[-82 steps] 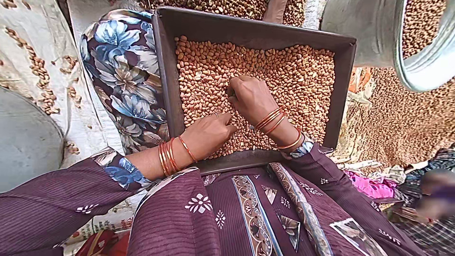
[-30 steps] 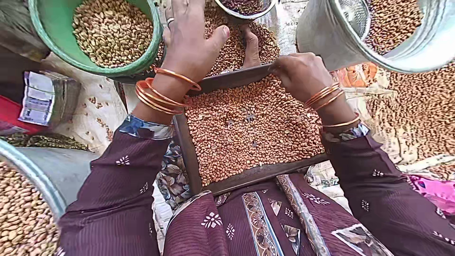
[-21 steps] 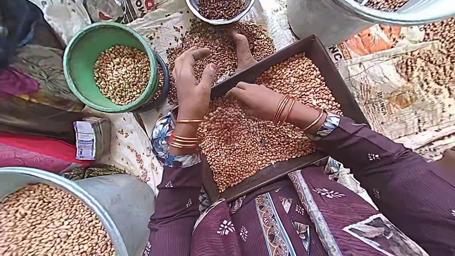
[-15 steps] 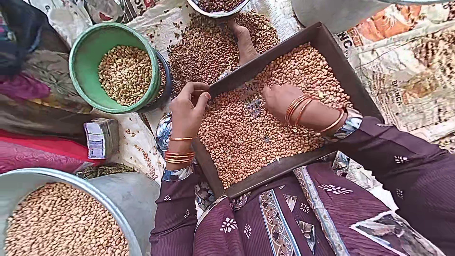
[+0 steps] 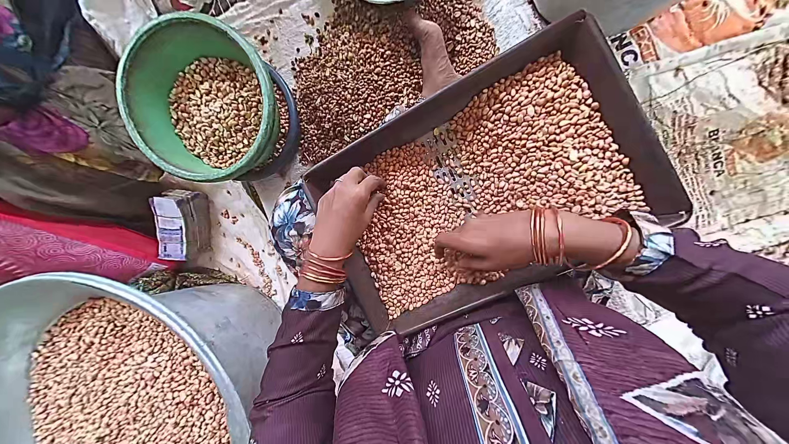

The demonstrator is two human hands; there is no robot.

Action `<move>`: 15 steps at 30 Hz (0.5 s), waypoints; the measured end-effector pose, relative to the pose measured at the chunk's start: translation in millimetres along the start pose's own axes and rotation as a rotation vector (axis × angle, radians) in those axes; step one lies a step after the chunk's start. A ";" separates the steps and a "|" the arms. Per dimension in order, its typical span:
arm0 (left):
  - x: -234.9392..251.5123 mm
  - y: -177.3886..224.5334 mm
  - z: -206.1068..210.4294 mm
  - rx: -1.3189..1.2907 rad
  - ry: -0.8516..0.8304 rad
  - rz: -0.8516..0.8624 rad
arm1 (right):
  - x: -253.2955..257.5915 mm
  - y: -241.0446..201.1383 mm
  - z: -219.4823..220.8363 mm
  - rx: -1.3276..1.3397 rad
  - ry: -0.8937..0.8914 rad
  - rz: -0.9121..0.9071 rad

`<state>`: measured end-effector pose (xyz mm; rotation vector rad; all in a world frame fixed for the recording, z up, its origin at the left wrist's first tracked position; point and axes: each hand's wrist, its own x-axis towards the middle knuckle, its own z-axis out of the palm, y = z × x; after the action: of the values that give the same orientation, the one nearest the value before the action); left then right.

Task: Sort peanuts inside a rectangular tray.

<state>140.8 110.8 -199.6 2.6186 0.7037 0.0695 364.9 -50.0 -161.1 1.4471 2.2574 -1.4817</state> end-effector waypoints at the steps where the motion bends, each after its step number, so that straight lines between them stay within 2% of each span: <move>1: -3.5 3.6 0.5 0.033 0.005 0.029 | 2.9 0.3 0.6 0.060 0.070 -0.123; 2: -8.7 7.6 0.3 0.063 0.010 0.057 | 5.5 0.2 -4.8 0.051 0.148 -0.171; 4: -18.4 13.2 -0.6 0.101 0.030 0.093 | 13.0 4.8 -23.1 -0.079 0.307 -0.096; 6: -14.1 12.8 0.1 0.068 0.054 0.040 | 24.6 18.6 -35.4 -0.192 0.421 -0.050; 8: -5.9 13.3 -2.7 -0.085 0.102 -0.080 | 38.7 31.6 -38.1 -0.229 0.426 -0.073; 12: -13.9 6.6 -11.9 -0.732 0.216 -0.205 | 55.3 37.0 -31.4 -0.255 0.363 -0.076; 13: -16.2 1.3 -14.2 -0.757 0.213 -0.193 | 56.8 34.3 -31.5 -0.269 0.350 -0.062; 15: -28.4 -1.5 -24.1 -0.466 0.124 -0.140 | 59.0 26.1 -35.5 -0.285 0.291 0.009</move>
<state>111.6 107.5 -176.6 2.1295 0.8017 0.3167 365.7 17.6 -190.1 1.6642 2.4901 -0.9447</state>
